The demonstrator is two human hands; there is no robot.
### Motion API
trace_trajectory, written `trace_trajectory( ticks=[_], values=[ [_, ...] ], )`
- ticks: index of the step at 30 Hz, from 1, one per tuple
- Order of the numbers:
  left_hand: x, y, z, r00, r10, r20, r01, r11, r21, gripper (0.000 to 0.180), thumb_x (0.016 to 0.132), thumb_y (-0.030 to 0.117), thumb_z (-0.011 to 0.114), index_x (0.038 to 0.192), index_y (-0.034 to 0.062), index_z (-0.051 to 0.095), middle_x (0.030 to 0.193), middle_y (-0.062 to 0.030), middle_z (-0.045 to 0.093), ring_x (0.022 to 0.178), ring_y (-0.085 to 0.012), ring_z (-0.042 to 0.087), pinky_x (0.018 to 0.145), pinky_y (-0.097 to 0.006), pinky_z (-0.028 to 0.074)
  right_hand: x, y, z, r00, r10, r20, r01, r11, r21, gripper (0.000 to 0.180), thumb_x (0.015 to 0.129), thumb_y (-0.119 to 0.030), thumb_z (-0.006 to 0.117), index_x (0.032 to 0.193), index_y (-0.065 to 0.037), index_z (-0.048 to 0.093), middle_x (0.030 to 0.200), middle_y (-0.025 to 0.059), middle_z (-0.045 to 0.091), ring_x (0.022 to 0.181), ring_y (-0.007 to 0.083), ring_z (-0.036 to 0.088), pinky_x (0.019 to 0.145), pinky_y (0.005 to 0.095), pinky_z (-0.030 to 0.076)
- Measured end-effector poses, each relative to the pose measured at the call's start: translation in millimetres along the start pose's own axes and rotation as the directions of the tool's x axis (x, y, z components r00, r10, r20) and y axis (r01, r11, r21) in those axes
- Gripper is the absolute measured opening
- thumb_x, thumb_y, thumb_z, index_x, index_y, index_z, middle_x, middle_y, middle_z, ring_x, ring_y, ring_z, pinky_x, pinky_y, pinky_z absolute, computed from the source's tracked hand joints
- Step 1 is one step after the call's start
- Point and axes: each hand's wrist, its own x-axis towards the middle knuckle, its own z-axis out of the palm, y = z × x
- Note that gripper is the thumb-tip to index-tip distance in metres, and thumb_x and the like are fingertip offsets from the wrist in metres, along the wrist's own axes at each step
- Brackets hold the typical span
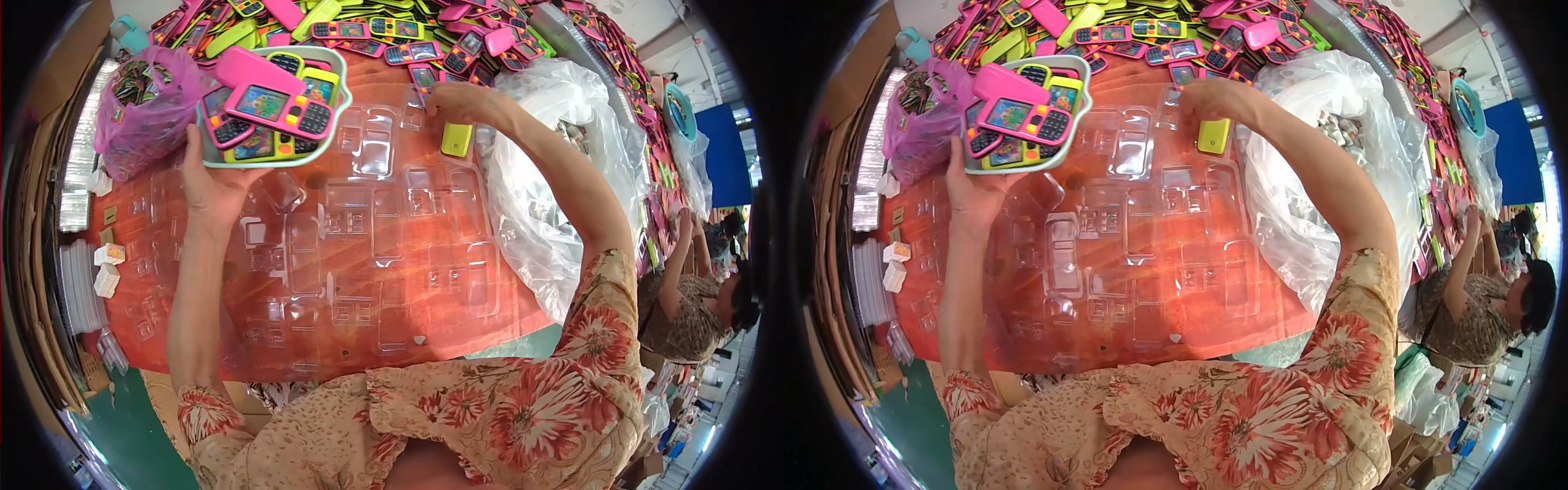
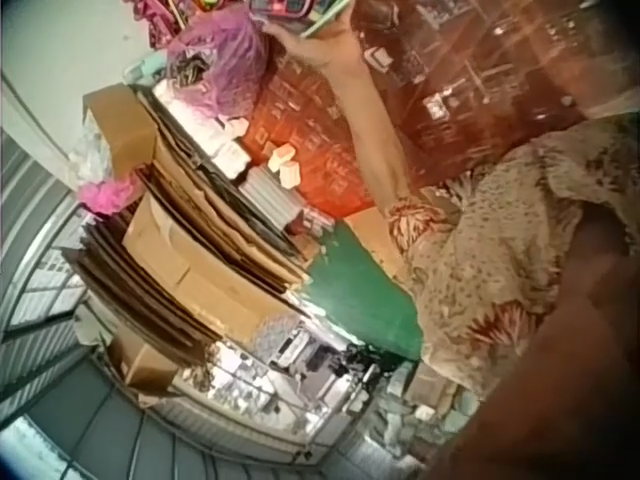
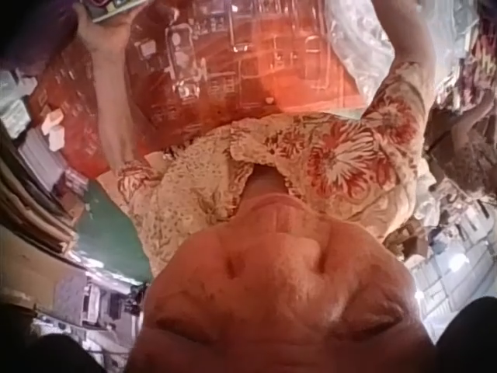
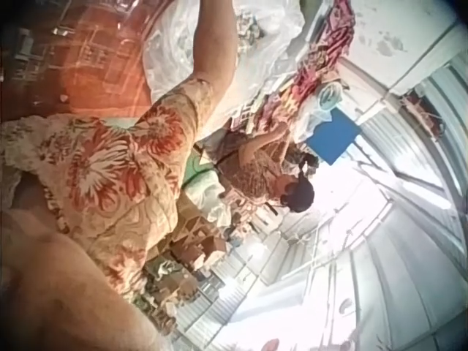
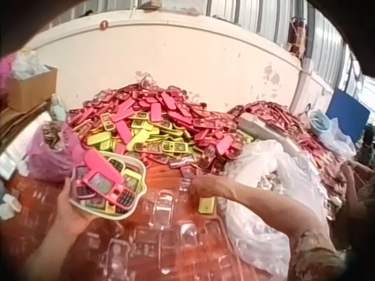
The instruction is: Packaging toy mobile phones into plastic trays and applying stickers to the units.
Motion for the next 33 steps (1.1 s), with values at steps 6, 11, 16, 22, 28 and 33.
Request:
trace_trajectory(
  ticks=[6,11,16,22,28,33],
  values=[
    [-10,-26,-7,0.998,-0.029,0.064,0.033,0.998,-0.049,0.048,0.084,0.046,0.034,0.119,0.0129,0.038,0.117,-0.0085,0.045,0.107,-0.0286,0.044,0.085,-0.051,0.038,-6,-35,10,0.827,0.17,-0.536,-0.03,0.965,0.259,0.015,0.072,-0.009,0.056,0.086,-0.001,0.056,0.083,0.0129,0.055,0.078,0.0244,0.055,0.067,0.0307,0.044],
    [-25,-54,-9,0.999,0.026,0.02,-0.026,0.999,-0.02,0.054,0.081,0.051,0.038,0.121,0.0147,0.034,0.119,-0.0067,0.042,0.109,-0.0278,0.042,0.085,-0.053,0.037,-20,-144,-35,0.796,0.163,-0.583,0.104,0.912,0.398,0.033,0.073,-0.017,0.061,0.099,0.0,0.051,0.089,0.0151,0.057,0.078,0.0241,0.057,0.07,0.0299,0.044],
    [-40,-71,4,0.997,-0.009,0.08,0.014,0.998,-0.062,0.057,0.08,0.052,0.038,0.123,0.0154,0.032,0.122,-0.0072,0.039,0.111,-0.0285,0.039,0.085,-0.055,0.035,-36,-179,-26,0.804,0.061,-0.592,0.018,0.992,0.126,0.036,0.067,-0.011,0.061,0.1,-0.002,0.049,0.087,0.0131,0.052,0.081,0.0319,0.051,0.069,0.0384,0.042],
    [-64,-61,-1,0.993,-0.004,0.116,0.013,0.997,-0.075,0.054,0.081,0.051,0.036,0.122,0.0149,0.035,0.12,-0.0072,0.042,0.11,-0.0268,0.041,0.084,-0.051,0.038,-84,-175,-57,0.741,0.054,-0.67,0.262,0.894,0.363,0.022,0.077,-0.002,0.052,0.099,-0.002,0.052,0.088,0.0056,0.052,0.081,0.0159,0.052,0.069,0.0259,0.043],
    [-99,-38,-27,0.999,0.041,0.034,-0.039,0.996,-0.078,0.047,0.086,0.044,0.03,0.123,0.016,0.032,0.123,-0.0063,0.039,0.112,-0.0267,0.039,0.089,-0.05,0.035,-128,-115,-42,0.886,0.322,-0.334,-0.064,0.797,0.601,0.022,0.076,-0.009,0.053,0.096,-0.002,0.048,0.081,0.0047,0.053,0.079,0.0107,0.05,0.07,0.0237,0.041],
    [-127,-41,-40,0.999,0.007,0.034,-0.004,0.997,-0.082,0.049,0.085,0.045,0.033,0.122,0.0134,0.035,0.121,-0.0076,0.042,0.11,-0.0249,0.041,0.088,-0.048,0.036,-109,-73,9,0.958,0.283,-0.042,-0.245,0.89,0.385,0.02,0.066,-0.002,0.053,0.086,-0.001,0.055,0.077,0.0076,0.058,0.074,0.0151,0.053,0.067,0.0271,0.042]
  ],
)
